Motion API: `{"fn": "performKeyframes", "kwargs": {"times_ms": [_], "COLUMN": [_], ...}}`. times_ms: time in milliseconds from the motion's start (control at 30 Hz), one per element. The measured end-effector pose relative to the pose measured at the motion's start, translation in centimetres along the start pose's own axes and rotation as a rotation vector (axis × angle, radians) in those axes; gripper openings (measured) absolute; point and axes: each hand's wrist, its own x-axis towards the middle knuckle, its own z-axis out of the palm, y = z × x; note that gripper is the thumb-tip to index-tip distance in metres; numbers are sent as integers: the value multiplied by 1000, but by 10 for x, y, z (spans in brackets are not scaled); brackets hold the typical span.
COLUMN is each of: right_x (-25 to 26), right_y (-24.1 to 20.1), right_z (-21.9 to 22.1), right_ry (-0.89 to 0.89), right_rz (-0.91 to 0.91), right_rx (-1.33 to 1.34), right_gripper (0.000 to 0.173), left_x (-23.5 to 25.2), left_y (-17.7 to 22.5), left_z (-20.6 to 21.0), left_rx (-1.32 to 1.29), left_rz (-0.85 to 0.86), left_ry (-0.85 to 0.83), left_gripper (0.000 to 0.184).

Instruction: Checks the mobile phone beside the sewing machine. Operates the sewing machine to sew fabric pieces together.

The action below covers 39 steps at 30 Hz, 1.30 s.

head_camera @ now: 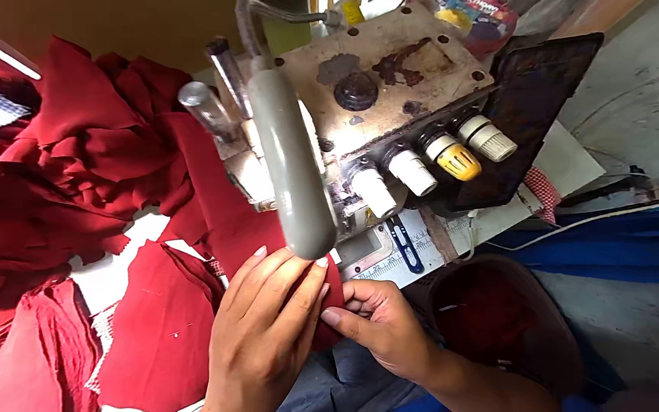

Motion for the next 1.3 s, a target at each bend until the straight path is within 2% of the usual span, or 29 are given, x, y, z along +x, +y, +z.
{"fn": "performKeyframes", "kwargs": {"times_ms": [233,400,533,600,700,767,800,867,933,1033,1200,1300], "right_x": [14,13,-5,-13,-20,-20,-19,-21,-23,-25,-20,-20], "right_y": [-2,4,2,0,-3,-2,-1,0,0,1,8,6], "right_z": [-3,-7,-11,-13,-11,-10,-10,-10,-9,-8,0,2], "right_ry": [-21,-37,-93,-124,-134,-118,-106,-83,-68,-39,65,83], "right_rz": [15,59,117,136,147,130,121,124,128,171,139,87], "right_rx": [-17,1,-40,-25,23,37,32,14,25,87,33,-55], "right_gripper": [5,12,6,5,5,7,7,7,11,28,17,17], "left_x": [-5,-23,-55,-73,-81,-76,-71,-66,-65,-67,-70,-72], "left_y": [2,9,34,46,59,60,60,60,57,56,58,57], "left_z": [5,5,-1,9,23,24,23,19,17,15,18,17], "left_rx": [32,48,-59,-249,-842,-1229,-1332,-1319,-1130,-1000,-1025,-1001], "left_rz": [-16,-67,-245,-440,-797,-1001,-1050,-1044,-950,-916,-923,-881], "left_ry": [41,56,225,302,227,315,350,350,324,307,311,364], "left_gripper": [24,27,20,20,29,24,18,11,9,10,9,17]}}
